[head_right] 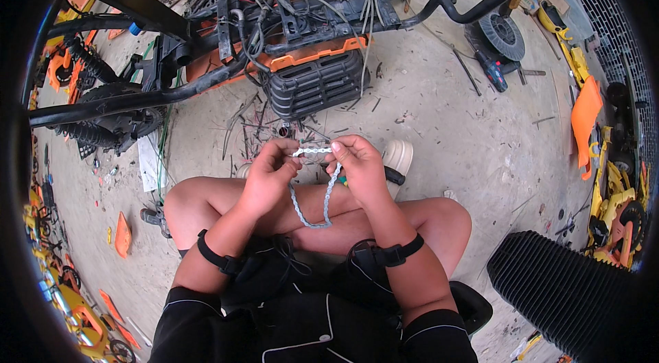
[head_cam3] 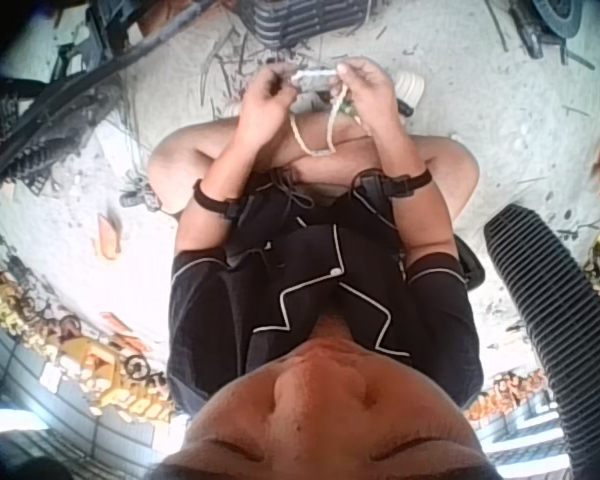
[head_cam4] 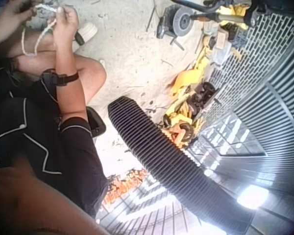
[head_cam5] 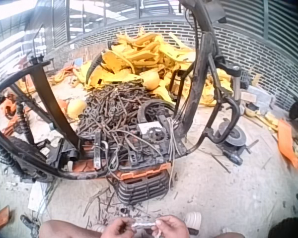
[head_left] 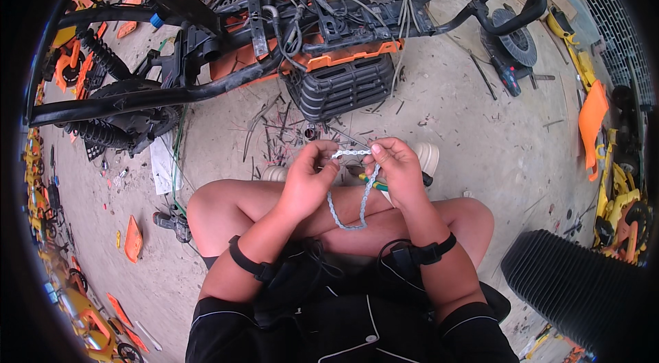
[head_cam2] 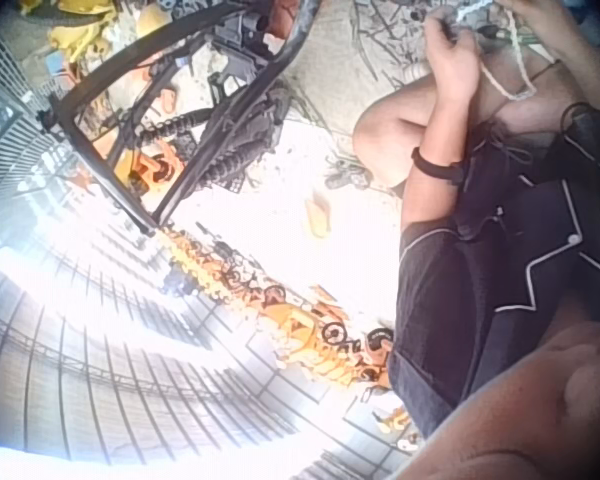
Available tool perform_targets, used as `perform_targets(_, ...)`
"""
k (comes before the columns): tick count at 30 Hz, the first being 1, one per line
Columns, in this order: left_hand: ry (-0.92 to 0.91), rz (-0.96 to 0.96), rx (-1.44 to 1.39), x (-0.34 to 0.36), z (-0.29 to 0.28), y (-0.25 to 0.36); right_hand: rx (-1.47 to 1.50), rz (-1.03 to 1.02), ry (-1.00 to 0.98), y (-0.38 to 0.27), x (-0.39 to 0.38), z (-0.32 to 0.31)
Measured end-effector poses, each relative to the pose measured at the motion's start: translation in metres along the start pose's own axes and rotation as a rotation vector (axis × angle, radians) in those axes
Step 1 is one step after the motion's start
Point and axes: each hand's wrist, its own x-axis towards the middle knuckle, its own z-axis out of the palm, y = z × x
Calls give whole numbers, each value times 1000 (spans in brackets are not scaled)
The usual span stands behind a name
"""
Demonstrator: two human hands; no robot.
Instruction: The person disconnects a drive chain from a vehicle chassis using pliers and then reassembles the chain links by hand and with a screwdriver while sitting on the floor.
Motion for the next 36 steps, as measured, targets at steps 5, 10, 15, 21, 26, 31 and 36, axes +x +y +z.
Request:
perform_targets(5,-13,-52,23,1,0,-5,52,46,28,-1,0,0)
perform_targets(10,-146,-273,-246,1,2,10,148,52,64,0,3,-7)
perform_targets(15,-144,-313,-309,1,-1,10,134,107,18,-2,5,-8)
perform_targets(21,-54,-375,-404,2,-3,18,71,183,21,-7,4,-3)
perform_targets(26,-33,-413,-476,3,-5,22,79,214,1,-4,7,-5)
perform_targets(31,-27,-440,-519,6,-7,20,30,273,26,-2,7,-6)
perform_targets(36,45,-422,-523,6,-8,23,3,265,47,-3,8,-6)
